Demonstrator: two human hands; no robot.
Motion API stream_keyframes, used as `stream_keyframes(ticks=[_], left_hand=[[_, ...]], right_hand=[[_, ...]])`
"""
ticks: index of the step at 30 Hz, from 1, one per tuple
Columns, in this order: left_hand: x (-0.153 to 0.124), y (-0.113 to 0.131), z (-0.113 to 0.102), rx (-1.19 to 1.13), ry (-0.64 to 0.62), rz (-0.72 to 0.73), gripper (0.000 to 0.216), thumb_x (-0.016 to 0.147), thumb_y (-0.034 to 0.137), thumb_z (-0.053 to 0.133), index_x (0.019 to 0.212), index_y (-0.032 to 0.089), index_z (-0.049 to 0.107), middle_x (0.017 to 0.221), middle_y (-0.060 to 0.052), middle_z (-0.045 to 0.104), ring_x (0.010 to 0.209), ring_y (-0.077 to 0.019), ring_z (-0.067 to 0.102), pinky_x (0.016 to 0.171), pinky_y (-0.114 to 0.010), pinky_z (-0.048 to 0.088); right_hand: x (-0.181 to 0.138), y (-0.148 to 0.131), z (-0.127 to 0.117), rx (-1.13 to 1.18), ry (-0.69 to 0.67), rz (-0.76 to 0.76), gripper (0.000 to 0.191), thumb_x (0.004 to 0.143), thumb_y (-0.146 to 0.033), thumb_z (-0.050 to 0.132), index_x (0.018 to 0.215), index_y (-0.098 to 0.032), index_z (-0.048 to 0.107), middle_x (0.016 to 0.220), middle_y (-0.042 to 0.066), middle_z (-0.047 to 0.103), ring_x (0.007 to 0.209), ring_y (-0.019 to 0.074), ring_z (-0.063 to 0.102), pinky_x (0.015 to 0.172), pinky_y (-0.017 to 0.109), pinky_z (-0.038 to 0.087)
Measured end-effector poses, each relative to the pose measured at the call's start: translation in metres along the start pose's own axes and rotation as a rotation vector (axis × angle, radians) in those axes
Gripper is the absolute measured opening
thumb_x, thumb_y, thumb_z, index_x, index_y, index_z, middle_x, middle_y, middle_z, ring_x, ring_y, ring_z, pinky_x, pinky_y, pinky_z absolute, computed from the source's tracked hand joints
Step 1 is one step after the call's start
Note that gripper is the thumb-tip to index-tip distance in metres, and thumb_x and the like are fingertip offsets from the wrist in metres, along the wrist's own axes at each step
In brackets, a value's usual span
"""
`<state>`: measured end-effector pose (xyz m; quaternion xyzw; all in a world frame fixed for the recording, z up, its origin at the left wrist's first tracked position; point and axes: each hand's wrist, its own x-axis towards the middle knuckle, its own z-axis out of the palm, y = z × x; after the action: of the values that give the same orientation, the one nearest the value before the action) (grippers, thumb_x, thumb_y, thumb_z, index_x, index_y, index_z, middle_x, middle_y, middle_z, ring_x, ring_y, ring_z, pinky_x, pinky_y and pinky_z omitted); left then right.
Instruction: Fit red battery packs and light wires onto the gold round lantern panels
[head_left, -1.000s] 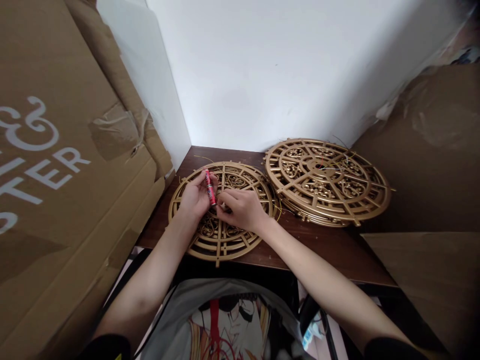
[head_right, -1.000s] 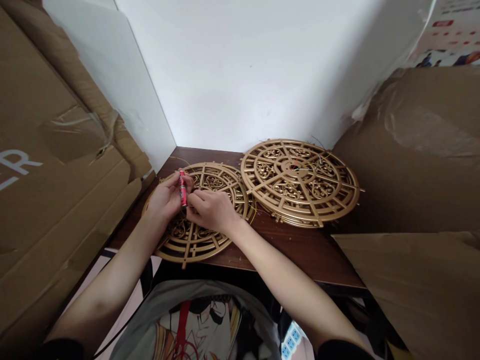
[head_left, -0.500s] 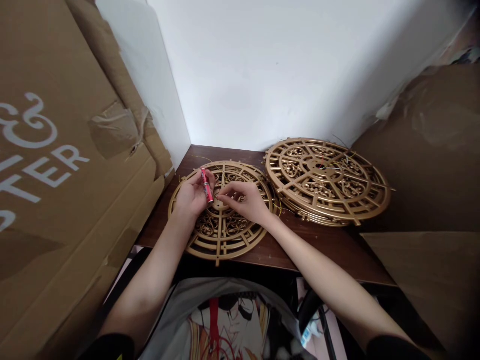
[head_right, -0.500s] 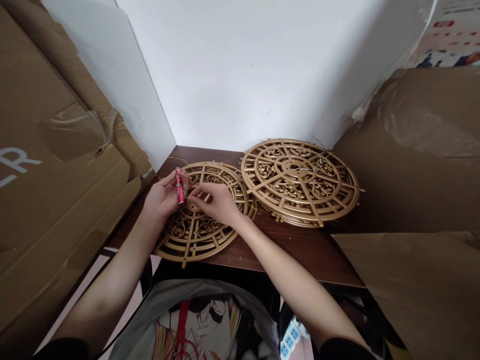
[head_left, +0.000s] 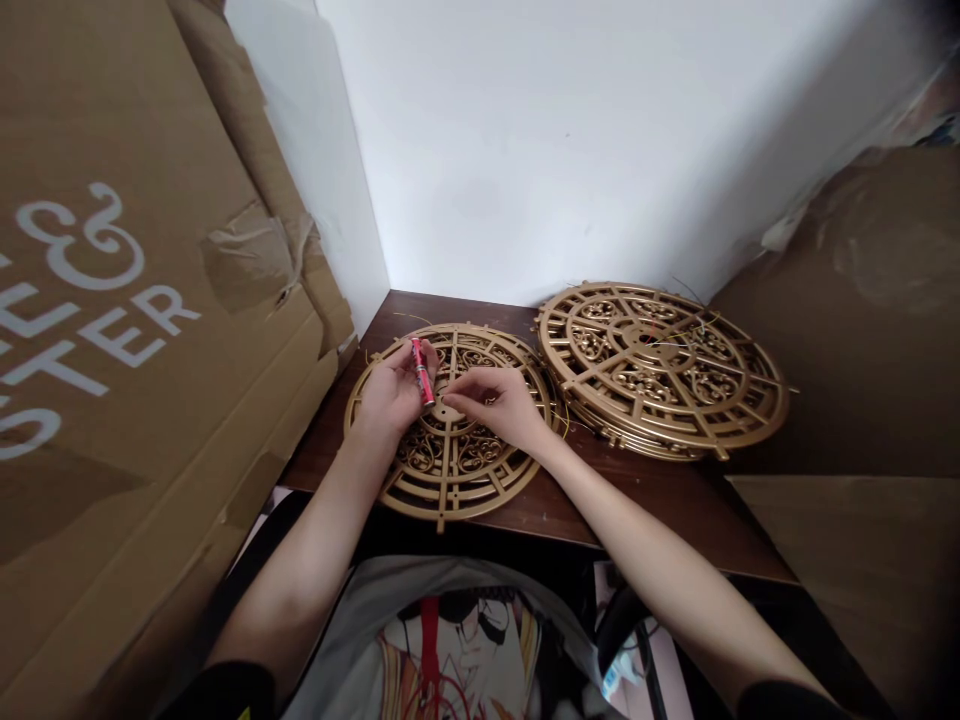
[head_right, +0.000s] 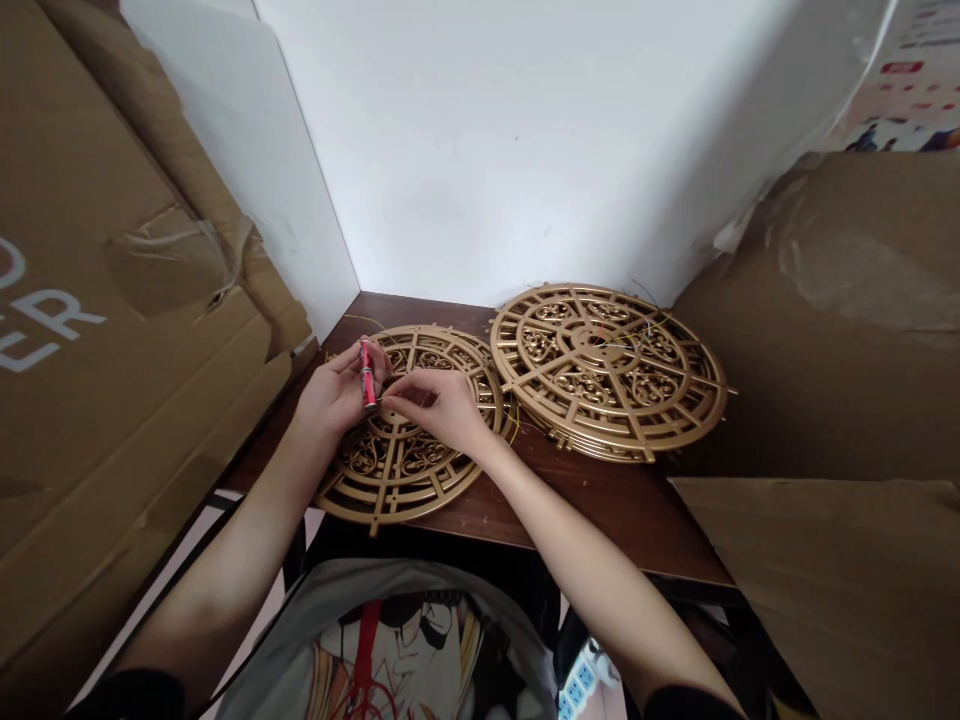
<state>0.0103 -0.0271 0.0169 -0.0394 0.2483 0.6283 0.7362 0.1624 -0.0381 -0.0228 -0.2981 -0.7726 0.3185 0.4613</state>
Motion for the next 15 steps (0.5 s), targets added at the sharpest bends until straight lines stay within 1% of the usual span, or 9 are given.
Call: stream_keyframes(ticks=[4, 6, 8, 10, 11, 15], left_hand=[[-0.0001, -0.001, 0.0007, 0.018, 0.015, 0.019, 0.023, 0.094, 0.01, 0.042, 0.077, 0.01, 0.057, 0.068, -0.005, 0.06, 0.066, -0.0093, 0.063, 0.061, -0.017, 0.056], [-0.0001, -0.0016, 0.0013, 0.027, 0.019, 0.025, 0.023, 0.094, 0.01, 0.042, 0.076, 0.01, 0.057, 0.069, -0.005, 0.06, 0.067, -0.0092, 0.063, 0.063, -0.017, 0.056], [0.0, -0.0019, 0.0016, 0.026, 0.019, 0.028, 0.023, 0.094, 0.01, 0.042, 0.076, 0.01, 0.056, 0.069, -0.005, 0.06, 0.068, -0.0092, 0.063, 0.064, -0.016, 0.056], [0.0002, -0.0016, 0.0013, 0.024, 0.018, 0.026, 0.024, 0.094, 0.01, 0.041, 0.076, 0.01, 0.056, 0.069, -0.005, 0.061, 0.068, -0.0095, 0.064, 0.063, -0.016, 0.056], [0.0005, -0.0014, 0.0009, 0.024, 0.019, 0.023, 0.024, 0.094, 0.011, 0.041, 0.076, 0.01, 0.057, 0.07, -0.005, 0.061, 0.068, -0.0097, 0.064, 0.063, -0.017, 0.056], [0.0018, -0.0002, -0.0012, 0.023, 0.008, 0.008, 0.023, 0.095, 0.012, 0.042, 0.077, 0.01, 0.057, 0.069, -0.006, 0.061, 0.067, -0.0099, 0.064, 0.063, -0.017, 0.056]], right_hand=[[-0.0015, -0.0047, 0.0019, -0.128, -0.064, -0.181, 0.012, 0.085, -0.027, 0.066, 0.079, -0.017, 0.069, 0.071, 0.001, 0.066, 0.06, 0.009, 0.056, 0.059, 0.02, 0.044], [-0.0018, -0.0049, 0.0024, -0.15, -0.056, -0.209, 0.012, 0.085, -0.026, 0.066, 0.079, -0.016, 0.069, 0.07, 0.001, 0.066, 0.061, 0.0091, 0.057, 0.059, 0.02, 0.044], [-0.0017, -0.0043, 0.0024, -0.136, -0.036, -0.193, 0.011, 0.084, -0.026, 0.066, 0.079, -0.017, 0.069, 0.071, 0.001, 0.066, 0.061, 0.009, 0.057, 0.059, 0.02, 0.045], [-0.0014, -0.0037, 0.0019, -0.081, -0.019, -0.138, 0.01, 0.084, -0.026, 0.067, 0.08, -0.017, 0.07, 0.072, 0.001, 0.068, 0.06, 0.0089, 0.057, 0.059, 0.02, 0.046], [-0.0013, -0.0036, 0.0017, -0.028, -0.014, -0.086, 0.011, 0.083, -0.027, 0.067, 0.081, -0.017, 0.07, 0.073, 0.001, 0.068, 0.059, 0.0088, 0.057, 0.057, 0.02, 0.046], [-0.0004, -0.0043, 0.001, 0.331, 0.0, 0.184, 0.019, 0.082, -0.035, 0.067, 0.087, -0.017, 0.069, 0.064, -0.001, 0.066, 0.048, 0.0087, 0.056, 0.046, 0.02, 0.047]])
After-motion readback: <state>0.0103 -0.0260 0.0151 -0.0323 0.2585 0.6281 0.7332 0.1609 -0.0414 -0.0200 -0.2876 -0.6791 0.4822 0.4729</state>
